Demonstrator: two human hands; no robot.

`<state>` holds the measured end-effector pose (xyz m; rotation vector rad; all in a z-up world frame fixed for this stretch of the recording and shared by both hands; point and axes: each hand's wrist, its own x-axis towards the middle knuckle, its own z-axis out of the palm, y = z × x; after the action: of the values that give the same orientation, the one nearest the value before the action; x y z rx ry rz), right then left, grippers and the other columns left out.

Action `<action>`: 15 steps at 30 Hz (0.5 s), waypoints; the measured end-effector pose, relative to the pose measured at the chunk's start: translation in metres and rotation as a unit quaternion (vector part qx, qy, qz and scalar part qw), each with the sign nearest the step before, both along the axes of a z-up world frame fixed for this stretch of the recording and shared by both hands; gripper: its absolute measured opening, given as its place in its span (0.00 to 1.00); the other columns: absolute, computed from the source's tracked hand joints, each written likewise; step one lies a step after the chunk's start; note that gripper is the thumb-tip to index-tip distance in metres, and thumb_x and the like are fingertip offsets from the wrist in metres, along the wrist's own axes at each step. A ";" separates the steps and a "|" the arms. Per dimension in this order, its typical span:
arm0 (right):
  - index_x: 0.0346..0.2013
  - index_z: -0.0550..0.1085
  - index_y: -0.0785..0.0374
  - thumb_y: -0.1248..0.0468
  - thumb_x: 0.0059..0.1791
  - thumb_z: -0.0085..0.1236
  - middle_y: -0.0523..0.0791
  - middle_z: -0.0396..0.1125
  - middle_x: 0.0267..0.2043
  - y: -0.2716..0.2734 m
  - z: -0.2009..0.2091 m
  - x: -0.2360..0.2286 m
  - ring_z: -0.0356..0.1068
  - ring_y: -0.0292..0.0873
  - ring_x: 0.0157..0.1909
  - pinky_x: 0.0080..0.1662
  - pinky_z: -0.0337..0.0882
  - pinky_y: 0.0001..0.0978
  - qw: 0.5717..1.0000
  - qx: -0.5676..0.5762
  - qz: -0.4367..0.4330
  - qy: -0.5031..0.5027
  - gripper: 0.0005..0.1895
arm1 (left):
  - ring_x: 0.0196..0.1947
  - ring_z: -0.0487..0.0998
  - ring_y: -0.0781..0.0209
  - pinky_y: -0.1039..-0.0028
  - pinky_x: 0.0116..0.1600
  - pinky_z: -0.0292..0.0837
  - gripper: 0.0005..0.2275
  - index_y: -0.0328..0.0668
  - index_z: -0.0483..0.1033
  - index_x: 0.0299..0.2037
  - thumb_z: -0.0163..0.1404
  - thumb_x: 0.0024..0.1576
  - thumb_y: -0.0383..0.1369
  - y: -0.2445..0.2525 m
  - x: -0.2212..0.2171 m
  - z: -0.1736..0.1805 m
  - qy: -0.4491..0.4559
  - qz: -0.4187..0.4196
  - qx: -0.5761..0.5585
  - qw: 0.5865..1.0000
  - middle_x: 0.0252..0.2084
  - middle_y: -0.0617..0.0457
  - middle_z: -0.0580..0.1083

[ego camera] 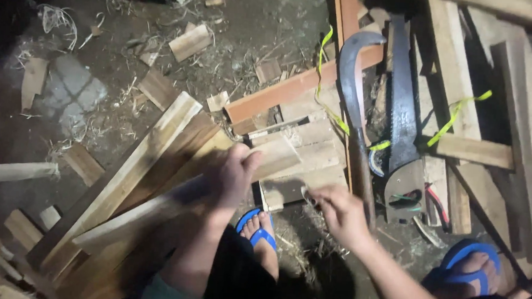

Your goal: The person is preparing wood by scraping it with a sickle and then sanding the surface with a sanding block.

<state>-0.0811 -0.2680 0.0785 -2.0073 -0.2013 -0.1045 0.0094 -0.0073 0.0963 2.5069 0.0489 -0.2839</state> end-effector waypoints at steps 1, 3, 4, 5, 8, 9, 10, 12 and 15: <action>0.38 0.81 0.59 0.71 0.48 0.57 0.47 0.78 0.37 -0.004 -0.013 -0.017 0.79 0.54 0.41 0.46 0.76 0.46 0.998 0.005 -0.010 0.055 0.09 | 0.37 0.81 0.35 0.53 0.44 0.74 0.22 0.46 0.76 0.37 0.48 0.60 0.58 0.003 0.004 0.012 -0.053 0.014 0.012 0.998 0.27 0.38 0.77; 0.38 0.81 0.60 0.70 0.49 0.57 0.48 0.79 0.37 -0.007 -0.034 -0.038 0.79 0.55 0.41 0.46 0.76 0.47 0.993 0.010 -0.020 0.117 0.07 | 0.33 0.82 0.37 0.54 0.41 0.74 0.19 0.50 0.76 0.36 0.49 0.60 0.56 0.005 0.007 0.024 -0.099 0.029 0.027 0.994 0.23 0.40 0.76; 0.38 0.81 0.60 0.69 0.49 0.57 0.48 0.79 0.36 -0.007 -0.041 -0.043 0.79 0.56 0.41 0.45 0.76 0.48 0.991 -0.003 -0.018 0.131 0.07 | 0.35 0.81 0.35 0.54 0.42 0.74 0.19 0.49 0.75 0.36 0.52 0.58 0.56 0.004 0.006 0.024 -0.100 0.030 -0.006 0.995 0.25 0.39 0.76; 0.38 0.81 0.60 0.68 0.49 0.58 0.49 0.78 0.35 -0.004 -0.050 -0.040 0.79 0.57 0.42 0.45 0.76 0.49 0.990 -0.014 -0.022 0.137 0.06 | 0.37 0.81 0.33 0.54 0.44 0.73 0.19 0.48 0.75 0.36 0.55 0.57 0.56 0.003 0.015 0.026 -0.108 0.025 -0.039 0.993 0.26 0.38 0.76; 0.40 0.80 0.64 0.69 0.50 0.59 0.55 0.76 0.39 -0.007 -0.026 -0.010 0.76 0.61 0.46 0.49 0.74 0.52 0.992 -0.025 -0.084 0.092 0.05 | 0.39 0.82 0.37 0.55 0.49 0.71 0.20 0.51 0.75 0.37 0.52 0.57 0.58 -0.001 0.008 0.026 -0.069 -0.004 -0.016 0.997 0.28 0.42 0.77; 0.40 0.80 0.64 0.69 0.50 0.59 0.55 0.76 0.39 -0.009 -0.010 0.010 0.76 0.61 0.46 0.49 0.74 0.52 0.992 -0.023 -0.082 0.096 0.05 | 0.39 0.82 0.37 0.55 0.49 0.71 0.20 0.51 0.75 0.37 0.52 0.57 0.58 -0.002 0.003 0.022 -0.065 -0.002 -0.014 0.998 0.28 0.42 0.77; 0.42 0.80 0.63 0.71 0.51 0.58 0.52 0.76 0.42 -0.011 0.005 0.030 0.75 0.59 0.49 0.52 0.73 0.49 0.997 -0.013 -0.078 0.024 0.07 | 0.38 0.82 0.39 0.57 0.47 0.73 0.20 0.52 0.75 0.37 0.51 0.57 0.59 -0.004 -0.002 0.018 -0.078 -0.023 -0.005 0.997 0.28 0.43 0.77; 0.44 0.80 0.61 0.73 0.51 0.57 0.50 0.76 0.45 -0.010 0.028 0.063 0.75 0.56 0.51 0.55 0.72 0.46 0.995 -0.006 -0.080 -0.057 0.09 | 0.36 0.83 0.40 0.58 0.45 0.74 0.20 0.53 0.75 0.37 0.51 0.58 0.59 -0.010 -0.001 0.012 -0.098 -0.051 -0.001 0.994 0.27 0.43 0.78; 0.41 0.82 0.58 0.75 0.50 0.54 0.49 0.77 0.44 0.000 0.053 0.078 0.76 0.56 0.50 0.53 0.73 0.48 0.995 0.027 -0.009 -0.091 0.13 | 0.31 0.82 0.43 0.58 0.40 0.75 0.16 0.57 0.75 0.32 0.51 0.59 0.57 -0.013 0.004 0.011 -0.126 -0.088 0.051 0.987 0.23 0.47 0.77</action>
<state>-0.0030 -0.2683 0.1312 -1.9471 -0.2930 -0.3027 0.0136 -0.0199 0.1068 2.6334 -0.2673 -0.0344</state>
